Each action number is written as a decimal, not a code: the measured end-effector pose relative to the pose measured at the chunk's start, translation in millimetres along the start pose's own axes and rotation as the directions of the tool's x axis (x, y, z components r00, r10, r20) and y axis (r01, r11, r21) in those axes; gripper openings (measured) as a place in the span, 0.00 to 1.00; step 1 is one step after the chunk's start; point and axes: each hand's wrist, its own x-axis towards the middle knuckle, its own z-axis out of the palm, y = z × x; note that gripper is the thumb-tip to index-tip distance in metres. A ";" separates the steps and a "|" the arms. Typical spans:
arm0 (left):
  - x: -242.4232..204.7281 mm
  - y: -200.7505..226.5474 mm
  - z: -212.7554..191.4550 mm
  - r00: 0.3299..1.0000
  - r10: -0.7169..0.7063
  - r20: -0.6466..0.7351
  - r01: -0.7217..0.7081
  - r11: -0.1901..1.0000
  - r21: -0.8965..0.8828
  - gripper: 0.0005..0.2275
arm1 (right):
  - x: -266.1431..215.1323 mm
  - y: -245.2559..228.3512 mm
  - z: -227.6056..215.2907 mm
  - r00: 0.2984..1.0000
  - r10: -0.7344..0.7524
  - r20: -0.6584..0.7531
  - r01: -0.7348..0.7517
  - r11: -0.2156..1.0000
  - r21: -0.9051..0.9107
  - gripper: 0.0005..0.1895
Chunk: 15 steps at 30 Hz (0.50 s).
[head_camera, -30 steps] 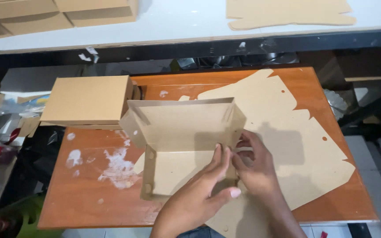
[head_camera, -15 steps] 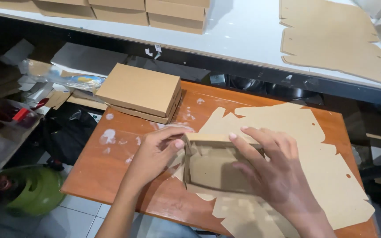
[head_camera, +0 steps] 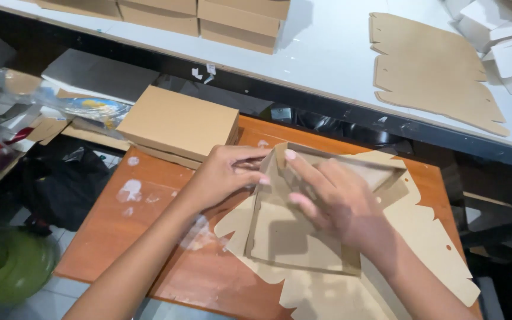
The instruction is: The person folds a flat cardboard box blank along pre-scored lines, tucks flaps, and interlocks tabs to form a rectangular box. The finished box is placed on a stack of similar completed boxes on the table.
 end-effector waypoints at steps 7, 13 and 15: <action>-11.6 -39.3 17.9 0.910 0.066 -0.409 -0.043 0.997 0.064 0.14 | 30.0 -25.6 7.2 0.957 0.268 -0.107 -0.242 0.948 0.209 0.19; -20.1 -39.1 24.9 0.918 -0.012 -0.395 -0.029 0.995 -0.098 0.12 | 22.4 -35.4 43.1 0.820 0.524 -0.228 -0.332 0.762 0.556 0.12; -20.2 -41.7 26.3 0.923 -0.035 -0.383 -0.023 0.989 -0.147 0.11 | 18.8 -36.7 48.3 0.821 0.530 -0.213 -0.336 0.749 0.570 0.16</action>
